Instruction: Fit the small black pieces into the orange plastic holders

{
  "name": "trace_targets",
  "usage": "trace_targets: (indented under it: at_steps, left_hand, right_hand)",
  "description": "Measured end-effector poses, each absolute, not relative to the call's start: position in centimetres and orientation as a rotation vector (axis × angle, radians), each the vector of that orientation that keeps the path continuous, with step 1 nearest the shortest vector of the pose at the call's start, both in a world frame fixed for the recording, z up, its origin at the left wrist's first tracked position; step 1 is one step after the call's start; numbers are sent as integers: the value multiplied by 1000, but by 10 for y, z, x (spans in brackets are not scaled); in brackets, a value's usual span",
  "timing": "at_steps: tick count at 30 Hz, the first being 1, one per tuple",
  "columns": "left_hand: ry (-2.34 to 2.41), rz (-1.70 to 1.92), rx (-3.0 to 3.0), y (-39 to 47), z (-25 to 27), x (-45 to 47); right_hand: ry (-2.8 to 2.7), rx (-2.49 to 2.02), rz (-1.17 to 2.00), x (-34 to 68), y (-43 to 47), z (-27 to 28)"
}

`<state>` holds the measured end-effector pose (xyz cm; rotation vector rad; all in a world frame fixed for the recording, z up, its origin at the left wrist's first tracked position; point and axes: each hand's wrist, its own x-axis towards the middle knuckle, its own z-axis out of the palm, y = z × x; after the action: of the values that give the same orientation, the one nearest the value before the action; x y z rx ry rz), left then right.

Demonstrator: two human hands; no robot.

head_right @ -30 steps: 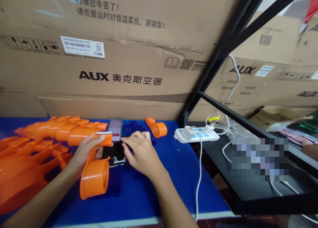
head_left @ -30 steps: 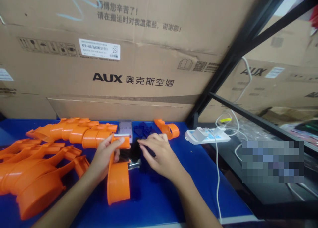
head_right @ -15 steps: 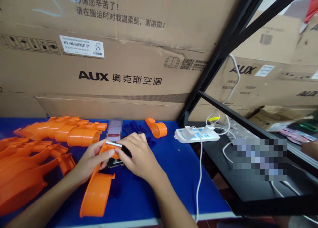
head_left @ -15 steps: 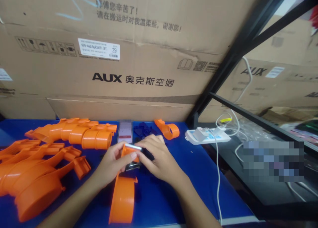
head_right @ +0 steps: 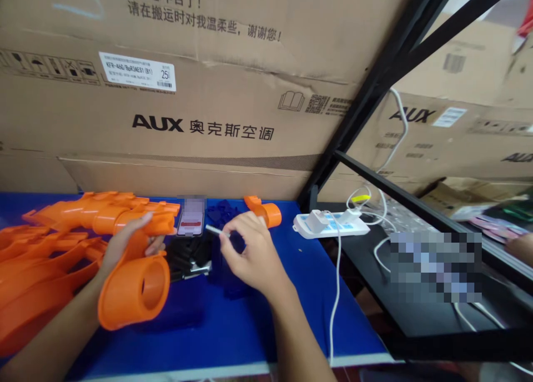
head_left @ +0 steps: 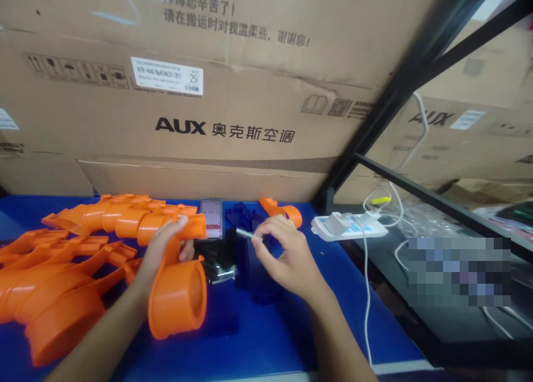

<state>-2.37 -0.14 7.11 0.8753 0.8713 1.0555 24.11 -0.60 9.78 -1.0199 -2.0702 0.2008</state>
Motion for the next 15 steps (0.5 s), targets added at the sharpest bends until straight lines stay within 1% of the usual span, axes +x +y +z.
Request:
trace_targets:
  at_steps: [3,6,11,15]
  left_hand:
    - [841,1027,766,-2,74,-25]
    - [905,1044,814,-3,73,-17]
    - [937,986,880,1,71,-11]
    - [944,1070,867,-1,69,-8]
  right_hand:
    - [-2329,-969,250,238,-10,101]
    - [-2508,-944,248,230,-13,99]
    - [-2621,-941,232,225,-10,90]
    - [-2595,-955,261,225,-10,89]
